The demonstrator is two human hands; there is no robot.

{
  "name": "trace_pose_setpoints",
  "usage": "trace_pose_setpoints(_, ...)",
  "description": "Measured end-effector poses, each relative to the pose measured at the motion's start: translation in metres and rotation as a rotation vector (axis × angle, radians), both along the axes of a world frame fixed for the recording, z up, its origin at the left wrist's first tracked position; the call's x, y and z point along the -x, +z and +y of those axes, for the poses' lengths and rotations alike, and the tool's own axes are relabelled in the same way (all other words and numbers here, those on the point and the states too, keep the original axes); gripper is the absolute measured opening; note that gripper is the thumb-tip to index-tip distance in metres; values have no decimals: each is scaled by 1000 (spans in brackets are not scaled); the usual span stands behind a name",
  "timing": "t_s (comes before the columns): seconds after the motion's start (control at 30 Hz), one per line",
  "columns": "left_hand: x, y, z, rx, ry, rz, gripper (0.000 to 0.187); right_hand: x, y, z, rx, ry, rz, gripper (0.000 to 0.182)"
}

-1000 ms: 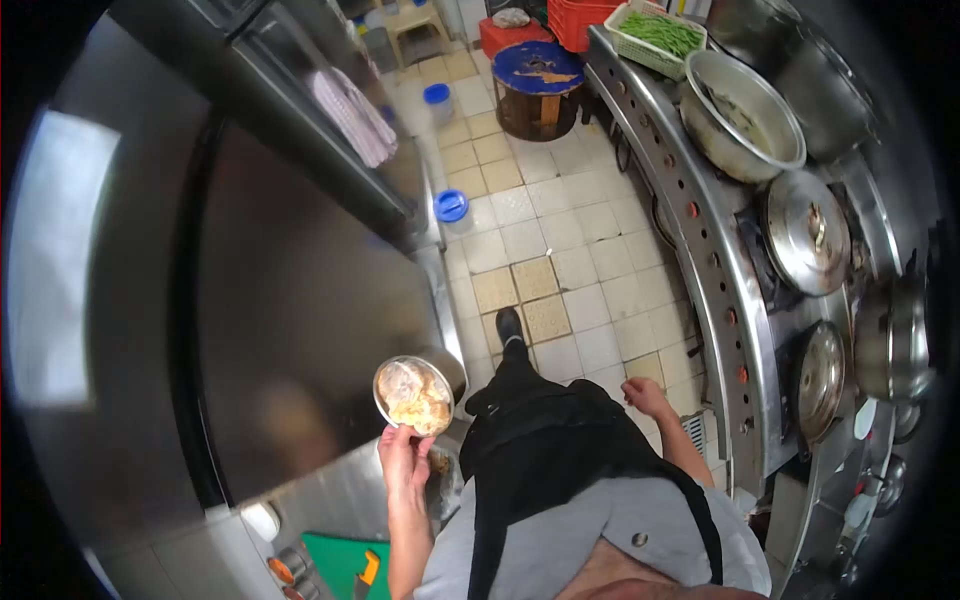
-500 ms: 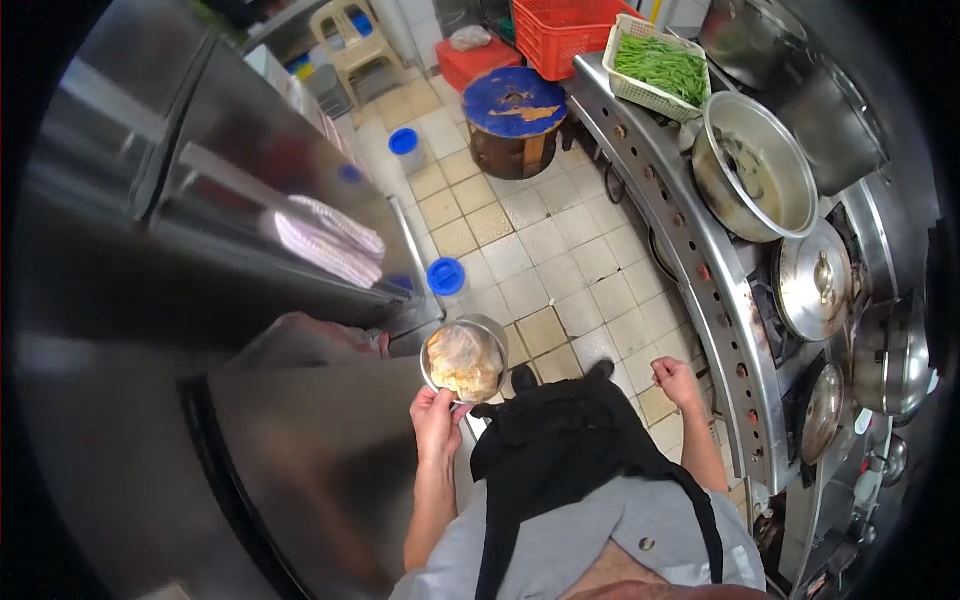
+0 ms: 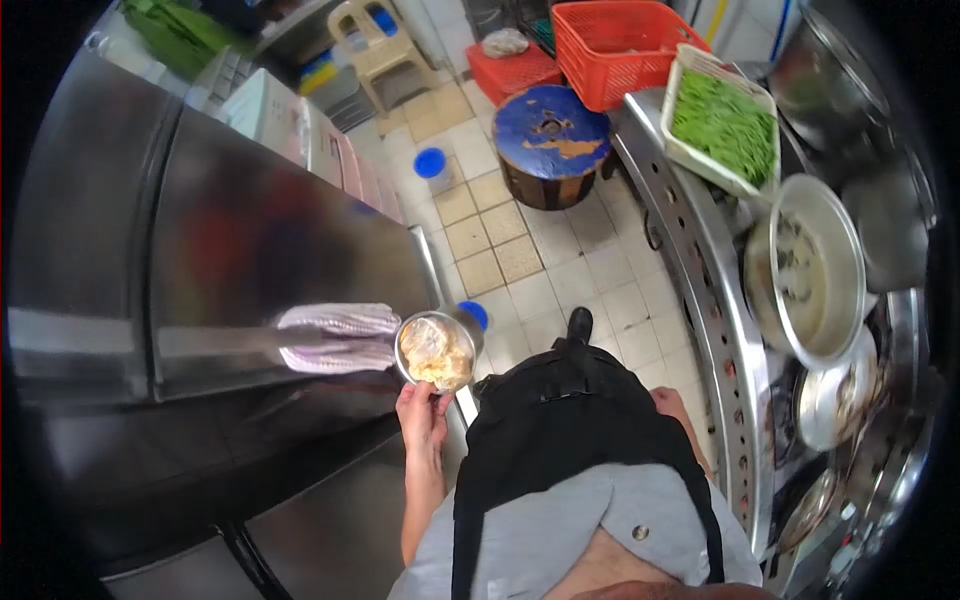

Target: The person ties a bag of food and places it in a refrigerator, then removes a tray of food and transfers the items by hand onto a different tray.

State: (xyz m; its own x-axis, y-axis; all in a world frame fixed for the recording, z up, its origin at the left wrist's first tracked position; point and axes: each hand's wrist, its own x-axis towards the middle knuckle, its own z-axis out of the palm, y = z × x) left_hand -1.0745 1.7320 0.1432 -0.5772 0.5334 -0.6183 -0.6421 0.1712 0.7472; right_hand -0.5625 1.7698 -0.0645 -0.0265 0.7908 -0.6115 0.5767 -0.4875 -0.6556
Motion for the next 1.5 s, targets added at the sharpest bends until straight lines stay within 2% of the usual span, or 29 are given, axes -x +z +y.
trace_pose_setpoints(0.07, 4, 5, 26, -3, 61, 22, 13, -2, -43, 91, 44, -22, 68, 26)
trace_pose_setpoints(0.1, 6, 9, 39, 12, 102, 35, 11, 11, -30, 144, -11, -7, 46, 28)
trace_pose_setpoints(0.13, 9, 9, 50, 23, 139, 26, 12, 12, -44, 196, -52, 74, -8, 30)
trace_pose_setpoints(0.17, 15, 7, 60, 37, 146, 23, 12, 28, -22, 250, -176, 218, -116, 31)
trace_pose_setpoints(0.2, 23, 1, 69, 54, 170, 8, 13, 34, -21, 300, -251, 293, -67, 31)
trace_pose_setpoints(0.27, 45, -17, 96, 87, 186, -9, 18, 83, 41, 380, -340, 213, -37, 32)
trace_pose_setpoints(0.3, 55, -22, 119, 83, 182, -17, 18, 104, 56, 410, -344, 210, -46, 32)
trace_pose_setpoints(0.37, 77, -32, 168, 102, 180, -33, 19, 141, 66, 462, -392, -44, 223, 31)
trace_pose_setpoints(0.4, 91, -39, 197, 126, 168, -43, 19, 157, 63, 478, -393, -51, 215, 31)
trace_pose_setpoints(0.47, 122, -60, 256, 83, 148, -52, 14, 188, 57, 498, -360, -29, 244, 31)
trace_pose_setpoints(0.53, 163, -84, 314, 42, 35, -77, 12, 206, 30, 502, -344, 94, 35, 31)
trace_pose_setpoints(0.6, 190, -78, 387, 81, -34, -71, 7, 223, 21, 486, -151, 36, 3, 30)
trace_pose_setpoints(0.63, 204, -77, 416, 113, -60, -53, 6, 238, 32, 477, -92, 82, -90, 29)
trace_pose_setpoints(0.67, 219, -71, 445, 121, -76, -60, 6, 237, 10, 462, -11, 53, -27, 28)
trace_pose_setpoints(0.7, 234, -64, 476, 151, -138, -42, 7, 251, 26, 458, 11, 57, 2, 28)
trace_pose_setpoints(0.83, 285, -54, 575, 218, -316, 43, 11, 298, 61, 459, 60, -185, -3, 29)
trace_pose_setpoints(0.93, 305, -53, 635, 204, -359, 44, 11, 309, 52, 468, 62, -278, -1, 26)
trace_pose_setpoints(1.1, 317, -42, 711, 120, -389, 49, 6, 311, 25, 488, 29, -382, 65, 22)
trace_pose_setpoints(1.17, 314, -32, 733, 123, -375, 46, 7, 309, 12, 497, -37, -487, 108, 28)
trace_pose_setpoints(1.27, 313, -25, 756, 141, -369, 83, 8, 311, -2, 507, -23, -647, 222, 25)
trace_pose_setpoints(1.43, 314, -37, 791, 125, -371, 118, 10, 303, -18, 526, 61, -611, 224, 21)
trace_pose_setpoints(1.5, 312, -43, 812, 139, -348, 119, 10, 296, -24, 531, 110, -534, 122, 20)
